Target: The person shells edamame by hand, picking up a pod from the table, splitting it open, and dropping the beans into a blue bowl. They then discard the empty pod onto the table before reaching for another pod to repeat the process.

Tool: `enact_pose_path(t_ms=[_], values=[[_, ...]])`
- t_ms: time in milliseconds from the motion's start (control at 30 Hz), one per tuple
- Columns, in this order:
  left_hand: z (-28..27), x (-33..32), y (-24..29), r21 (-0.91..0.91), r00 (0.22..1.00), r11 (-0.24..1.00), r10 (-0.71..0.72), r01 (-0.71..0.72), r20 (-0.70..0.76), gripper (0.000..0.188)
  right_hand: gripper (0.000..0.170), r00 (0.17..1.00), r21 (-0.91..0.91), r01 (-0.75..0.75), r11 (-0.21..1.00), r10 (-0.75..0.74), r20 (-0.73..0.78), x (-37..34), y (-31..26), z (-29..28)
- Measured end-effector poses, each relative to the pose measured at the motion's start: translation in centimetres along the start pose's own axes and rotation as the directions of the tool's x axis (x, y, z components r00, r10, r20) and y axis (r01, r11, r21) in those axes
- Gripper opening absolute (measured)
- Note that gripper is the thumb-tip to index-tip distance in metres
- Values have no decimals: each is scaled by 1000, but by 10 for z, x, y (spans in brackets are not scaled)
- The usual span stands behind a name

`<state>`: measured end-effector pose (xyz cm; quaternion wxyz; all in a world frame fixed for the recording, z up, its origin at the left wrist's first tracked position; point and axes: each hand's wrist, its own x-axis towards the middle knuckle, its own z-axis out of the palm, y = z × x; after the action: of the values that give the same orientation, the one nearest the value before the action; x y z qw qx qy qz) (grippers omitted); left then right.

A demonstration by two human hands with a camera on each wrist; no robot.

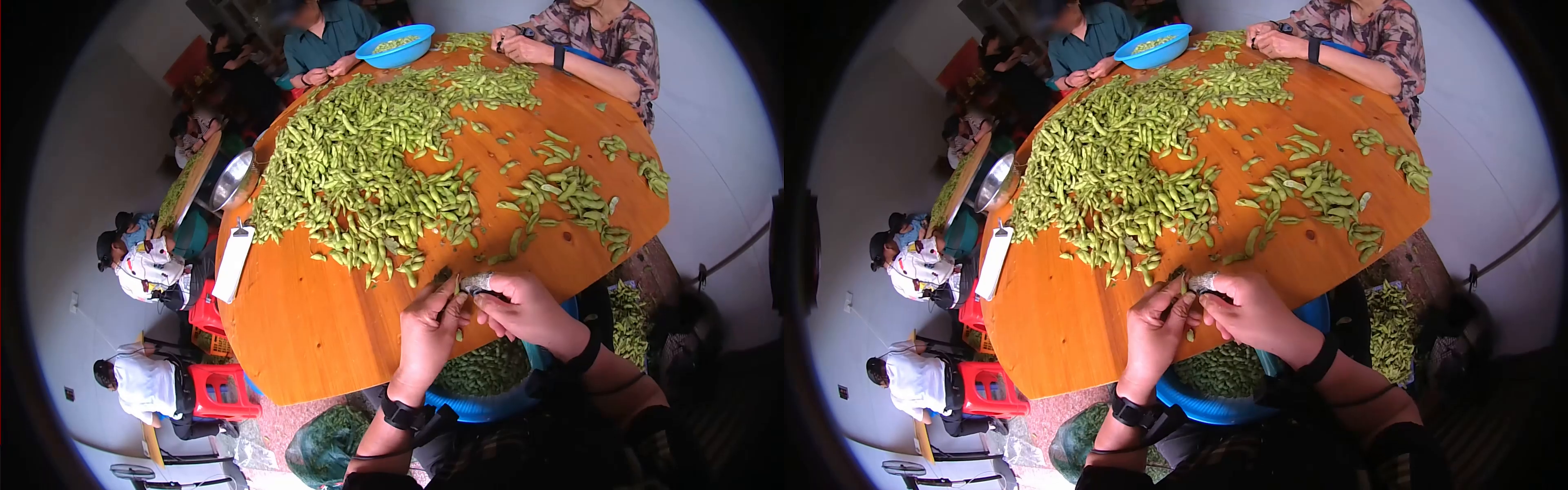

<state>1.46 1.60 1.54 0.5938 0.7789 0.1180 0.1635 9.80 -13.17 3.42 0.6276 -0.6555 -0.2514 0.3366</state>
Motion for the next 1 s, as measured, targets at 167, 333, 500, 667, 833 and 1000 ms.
enact_pose_path(t_ms=[167, 333, 500, 667, 833, 1000], values=[[2, -2, 2, 271, 989, 952, 149, -141, -9, 28, 11, 1000, -14, -3, 1000, 3, 6, -5, 2, 0], [3, -1, 1, 325, 988, 936, 152, -134, -31, 32, 11, 1000, 2, -31, 1000, 31, 1, -5, 5, 1], [6, 0, -5, 383, 949, 880, 313, -282, -20, 33, 11, 998, 29, -56, 998, 56, 1, -4, 5, 0], [2, 0, -12, 369, 960, 890, 277, -267, 25, 32, 10, 999, 86, -55, 995, 55, 2, 0, 11, -4], [-3, 4, -11, 44, 987, 991, 124, -130, 105, 25, 9, 989, 211, -141, 967, 128, 75, 0, 0, -8], [-6, 5, -16, -220, 988, 973, -36, 69, 151, 23, 10, 992, 244, -125, 962, 118, 44, 1, 1, -6]])
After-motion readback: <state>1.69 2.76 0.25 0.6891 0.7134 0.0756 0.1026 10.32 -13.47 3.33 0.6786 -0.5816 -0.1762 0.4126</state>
